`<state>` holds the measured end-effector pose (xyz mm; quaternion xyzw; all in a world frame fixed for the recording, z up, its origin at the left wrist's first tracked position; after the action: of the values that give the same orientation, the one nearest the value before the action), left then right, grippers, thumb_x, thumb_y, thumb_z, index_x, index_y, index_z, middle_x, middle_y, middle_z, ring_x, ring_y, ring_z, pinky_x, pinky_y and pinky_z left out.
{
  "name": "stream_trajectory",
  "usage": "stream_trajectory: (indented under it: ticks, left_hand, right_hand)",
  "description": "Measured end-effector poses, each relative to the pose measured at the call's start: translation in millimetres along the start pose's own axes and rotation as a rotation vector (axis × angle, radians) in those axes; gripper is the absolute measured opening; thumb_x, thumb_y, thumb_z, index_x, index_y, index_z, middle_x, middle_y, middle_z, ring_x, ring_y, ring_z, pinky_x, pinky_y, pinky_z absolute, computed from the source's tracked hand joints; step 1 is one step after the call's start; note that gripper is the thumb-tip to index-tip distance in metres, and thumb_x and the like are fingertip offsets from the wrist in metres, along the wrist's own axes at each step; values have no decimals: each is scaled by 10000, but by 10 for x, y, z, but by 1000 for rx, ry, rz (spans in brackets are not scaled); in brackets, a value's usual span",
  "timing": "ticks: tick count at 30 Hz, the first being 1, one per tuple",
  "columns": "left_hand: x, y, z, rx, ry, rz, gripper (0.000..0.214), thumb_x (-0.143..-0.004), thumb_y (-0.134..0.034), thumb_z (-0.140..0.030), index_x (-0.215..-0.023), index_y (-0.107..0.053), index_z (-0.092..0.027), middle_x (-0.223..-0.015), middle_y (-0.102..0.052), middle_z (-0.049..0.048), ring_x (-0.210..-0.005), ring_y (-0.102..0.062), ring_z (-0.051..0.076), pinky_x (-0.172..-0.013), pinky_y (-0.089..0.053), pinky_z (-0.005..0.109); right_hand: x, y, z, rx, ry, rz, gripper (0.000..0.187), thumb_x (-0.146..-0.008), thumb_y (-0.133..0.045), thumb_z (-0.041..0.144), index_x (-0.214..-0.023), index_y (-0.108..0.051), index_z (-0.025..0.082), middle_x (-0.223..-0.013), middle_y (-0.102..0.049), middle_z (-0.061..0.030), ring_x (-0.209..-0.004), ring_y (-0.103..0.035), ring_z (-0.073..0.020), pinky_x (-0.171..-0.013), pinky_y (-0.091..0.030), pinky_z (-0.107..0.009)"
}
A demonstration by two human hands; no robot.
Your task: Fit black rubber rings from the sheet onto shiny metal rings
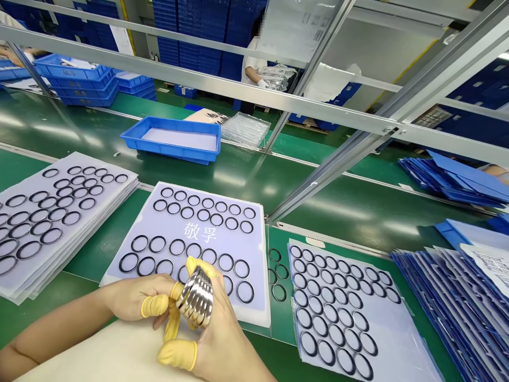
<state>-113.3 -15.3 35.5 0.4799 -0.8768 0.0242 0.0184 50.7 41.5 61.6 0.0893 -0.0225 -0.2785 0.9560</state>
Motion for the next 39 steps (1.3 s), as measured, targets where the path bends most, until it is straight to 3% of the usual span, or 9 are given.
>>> stream_trajectory:
  ticks: [4,8,12,15,18,25,30,39]
  left_hand:
    - [-25,-22,15,84,-8,-14,777,-806,-284,-758,-1023,-650,-109,-720,-687,109,-504,-563,136,-539,-476,243]
    - [-92,-46,33,307,-4,-121,671,-829,-376,-706,-859,-680,-109,-751,-699,118,-605,-618,164,-622,-509,273]
    - [-157,-45,45,492,79,-281,458,-805,-598,-555,-700,-698,-120,-699,-694,69,-671,-631,163,-698,-518,281]
    - [-172,-58,32,600,158,-303,310,-739,-712,-426,-662,-719,-126,-672,-698,52,-636,-631,145,-635,-512,239]
    - [-161,-83,5,663,194,-275,257,-728,-709,-379,-688,-745,-127,-679,-714,71,-616,-643,146,-594,-511,220]
    - [-131,-108,9,736,232,-298,264,-696,-732,-383,-698,-762,-120,-672,-722,96,-645,-653,143,-595,-509,188]
    - [-127,-107,39,754,226,-299,271,-693,-738,-386,-700,-764,-116,-663,-718,98,-631,-650,142,-600,-512,194]
    - [-157,-94,26,799,264,-327,186,-608,-785,-301,-591,-728,-125,-577,-681,49,-589,-635,130,-587,-502,193]
  right_hand:
    - [18,-27,-87,-94,14,-19,755,-657,-643,699,-1276,-552,276,-1221,-523,-131,-1148,-499,-317,-942,-445,-464]
    - [-3,-66,-174,-82,23,20,884,-678,-642,681,-1417,-362,285,-1078,-568,-114,-984,-568,-288,-824,-509,-436]
    - [-51,-61,-135,100,81,-74,798,-680,-653,666,-1357,-450,296,-1260,-444,-131,-1166,-459,-336,-973,-408,-496]
    - [-72,-61,-67,161,149,-39,621,-734,-593,667,-1232,-587,296,-1221,-487,-113,-1258,-366,-353,-1041,-332,-519]
    - [-82,-67,-51,129,139,32,563,-775,-516,686,-1154,-646,291,-1236,-511,-109,-1255,-374,-348,-1045,-334,-525]
    - [-88,-84,-131,0,49,-38,677,-714,-611,674,-1236,-579,245,-1256,-516,-129,-1213,-430,-341,-1004,-397,-499]
    - [-82,-79,-147,-32,11,-31,712,-717,-571,711,-1240,-575,227,-1276,-503,-139,-1188,-459,-334,-975,-426,-482]
    - [-119,-81,-111,27,62,6,606,-759,-518,707,-1130,-654,247,-1268,-495,-122,-1222,-398,-330,-1027,-362,-494]
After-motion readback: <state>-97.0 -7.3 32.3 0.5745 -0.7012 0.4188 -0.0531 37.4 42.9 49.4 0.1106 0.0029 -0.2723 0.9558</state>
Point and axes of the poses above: each hand's wrist, its own x-axis away from the middle knuckle, its own y-axis out of the back of the hand, z = x × y, the point moved 2 cm from there along -x, towards the middle knuckle
